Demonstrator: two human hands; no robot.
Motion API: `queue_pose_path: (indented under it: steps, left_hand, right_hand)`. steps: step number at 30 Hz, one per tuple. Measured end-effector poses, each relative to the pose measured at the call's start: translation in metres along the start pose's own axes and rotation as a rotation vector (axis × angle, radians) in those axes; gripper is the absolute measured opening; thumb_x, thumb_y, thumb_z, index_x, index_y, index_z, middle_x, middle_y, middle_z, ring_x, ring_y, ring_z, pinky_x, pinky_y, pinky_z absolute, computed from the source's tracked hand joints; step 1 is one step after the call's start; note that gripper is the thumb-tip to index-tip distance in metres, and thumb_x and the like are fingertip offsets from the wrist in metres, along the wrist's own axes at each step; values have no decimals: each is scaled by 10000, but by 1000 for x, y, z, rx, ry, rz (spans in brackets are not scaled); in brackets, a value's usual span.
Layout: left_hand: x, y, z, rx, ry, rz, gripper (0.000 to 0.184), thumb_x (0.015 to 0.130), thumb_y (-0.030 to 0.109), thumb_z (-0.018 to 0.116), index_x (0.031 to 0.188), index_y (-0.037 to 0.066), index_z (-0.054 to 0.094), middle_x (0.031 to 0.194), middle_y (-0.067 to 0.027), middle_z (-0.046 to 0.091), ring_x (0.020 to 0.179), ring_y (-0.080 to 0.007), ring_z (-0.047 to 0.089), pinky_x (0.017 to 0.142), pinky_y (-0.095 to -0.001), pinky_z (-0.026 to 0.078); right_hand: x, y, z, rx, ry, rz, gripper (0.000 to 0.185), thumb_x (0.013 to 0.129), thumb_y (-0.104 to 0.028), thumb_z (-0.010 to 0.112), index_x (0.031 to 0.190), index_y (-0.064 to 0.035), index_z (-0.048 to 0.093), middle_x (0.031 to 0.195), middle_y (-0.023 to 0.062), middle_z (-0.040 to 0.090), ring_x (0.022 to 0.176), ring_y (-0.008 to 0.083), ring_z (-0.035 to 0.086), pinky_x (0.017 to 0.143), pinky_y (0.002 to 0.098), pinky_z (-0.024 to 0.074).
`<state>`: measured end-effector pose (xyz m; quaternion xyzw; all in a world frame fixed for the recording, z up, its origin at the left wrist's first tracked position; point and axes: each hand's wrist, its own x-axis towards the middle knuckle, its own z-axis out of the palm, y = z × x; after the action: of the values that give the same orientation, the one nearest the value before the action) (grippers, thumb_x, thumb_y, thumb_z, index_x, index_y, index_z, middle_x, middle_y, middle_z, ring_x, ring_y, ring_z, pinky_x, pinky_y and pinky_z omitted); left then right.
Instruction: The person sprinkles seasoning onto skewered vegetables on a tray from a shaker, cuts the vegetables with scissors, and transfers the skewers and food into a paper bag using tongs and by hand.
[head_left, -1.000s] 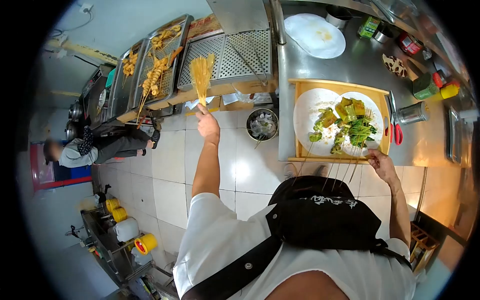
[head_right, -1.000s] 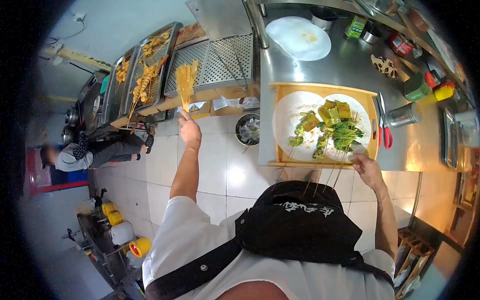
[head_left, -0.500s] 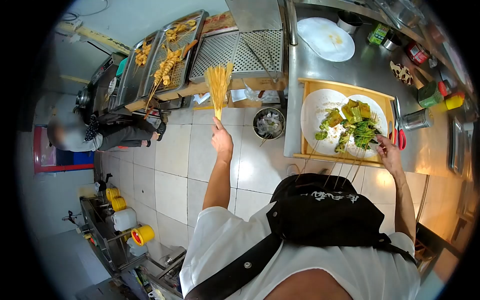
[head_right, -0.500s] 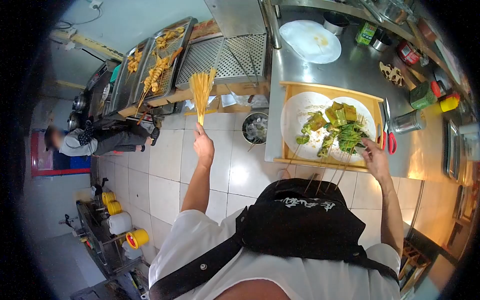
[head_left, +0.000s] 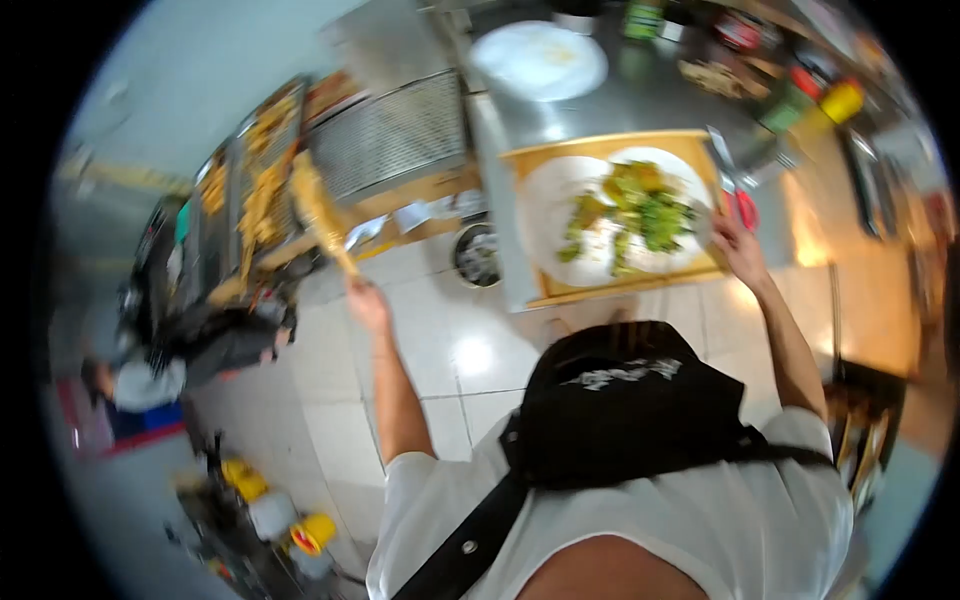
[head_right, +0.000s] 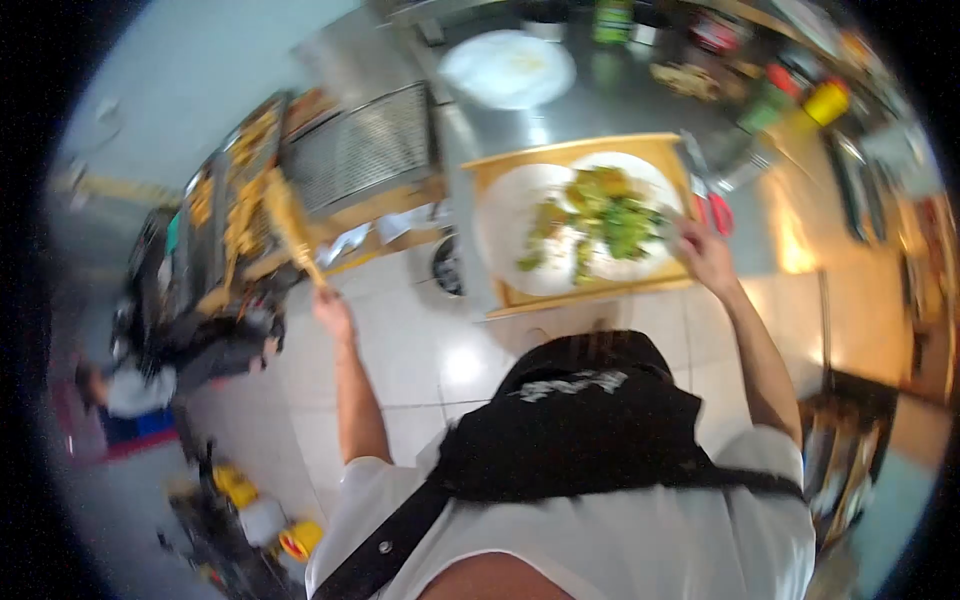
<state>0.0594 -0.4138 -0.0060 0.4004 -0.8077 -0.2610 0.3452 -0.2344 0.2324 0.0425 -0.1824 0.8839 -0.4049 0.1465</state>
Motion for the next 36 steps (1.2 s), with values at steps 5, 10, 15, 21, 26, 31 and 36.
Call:
queue_pose_path:
  steps: [5, 10, 15, 21, 26, 31, 36]
  left_hand:
    - [28, 40, 27, -673, -213, -830, 77, 884, 100, 480, 913, 112, 551, 644, 12, 452, 437, -68, 335, 360, -218, 249]
    - [4, 105, -6, -692, -213, -664, 207, 900, 99, 493, 1070, 124, 609, 661, 43, 454, 460, -40, 327, 383, -198, 235]
    - [-50, 202, -8, -750, -356, -573, 272, 924, 121, 495, 1175, 127, 599, 658, 49, 467, 455, -35, 327, 369, -186, 230]
    - [-153, 270, 13, -975, -715, -692, 275, 965, 138, 482, 1215, 69, 573, 655, 41, 451, 439, -20, 304, 347, -179, 218]
    - [-224, 307, 29, -981, -865, -825, 267, 994, 198, 471, 1200, 59, 566, 638, 42, 434, 431, -22, 294, 354, -174, 197]
    - [-261, 317, 41, -985, -926, -979, 257, 984, 205, 475, 1189, 86, 575, 639, 27, 444, 414, -25, 252, 353, -186, 176]
    - [-281, 317, 50, -993, -919, -981, 244, 983, 206, 462, 1155, 84, 584, 644, 10, 465, 408, -39, 253, 348, -192, 178]
  right_hand:
    - [13, -37, -40, 788, 429, 572, 272, 944, -344, 562, 1018, -84, 595, 769, 27, 624, 656, 124, 600, 576, 259, 512]
    - [77, 38, -100, 1991, 466, 699, 774, 937, -595, 377, 1368, 36, 256, 1184, 241, 519, 1043, 382, 571, 896, 530, 496]
    - [122, 46, -124, 2376, 573, 626, 886, 865, -663, 434, 1381, 12, 183, 1295, 298, 353, 1187, 460, 435, 889, 701, 441]
    - [142, 14, -150, 2579, 923, 1179, 1102, 670, -248, 816, 1388, -87, -5, 1371, 332, 252, 1264, 456, 363, 873, 690, 466]
    - [150, 47, -133, 1992, 498, 753, 634, 735, -160, 730, 1261, -86, 383, 1273, 243, 454, 1187, 342, 488, 813, 629, 507]
    - [138, -15, -116, 1621, 450, 110, 326, 795, -97, 668, 1096, -72, 543, 1160, 85, 584, 1067, 228, 571, 910, 400, 503]
    - [118, -121, -111, 1230, 621, -452, 494, 794, -70, 701, 1207, -40, 432, 1070, 68, 575, 971, 192, 579, 874, 362, 499]
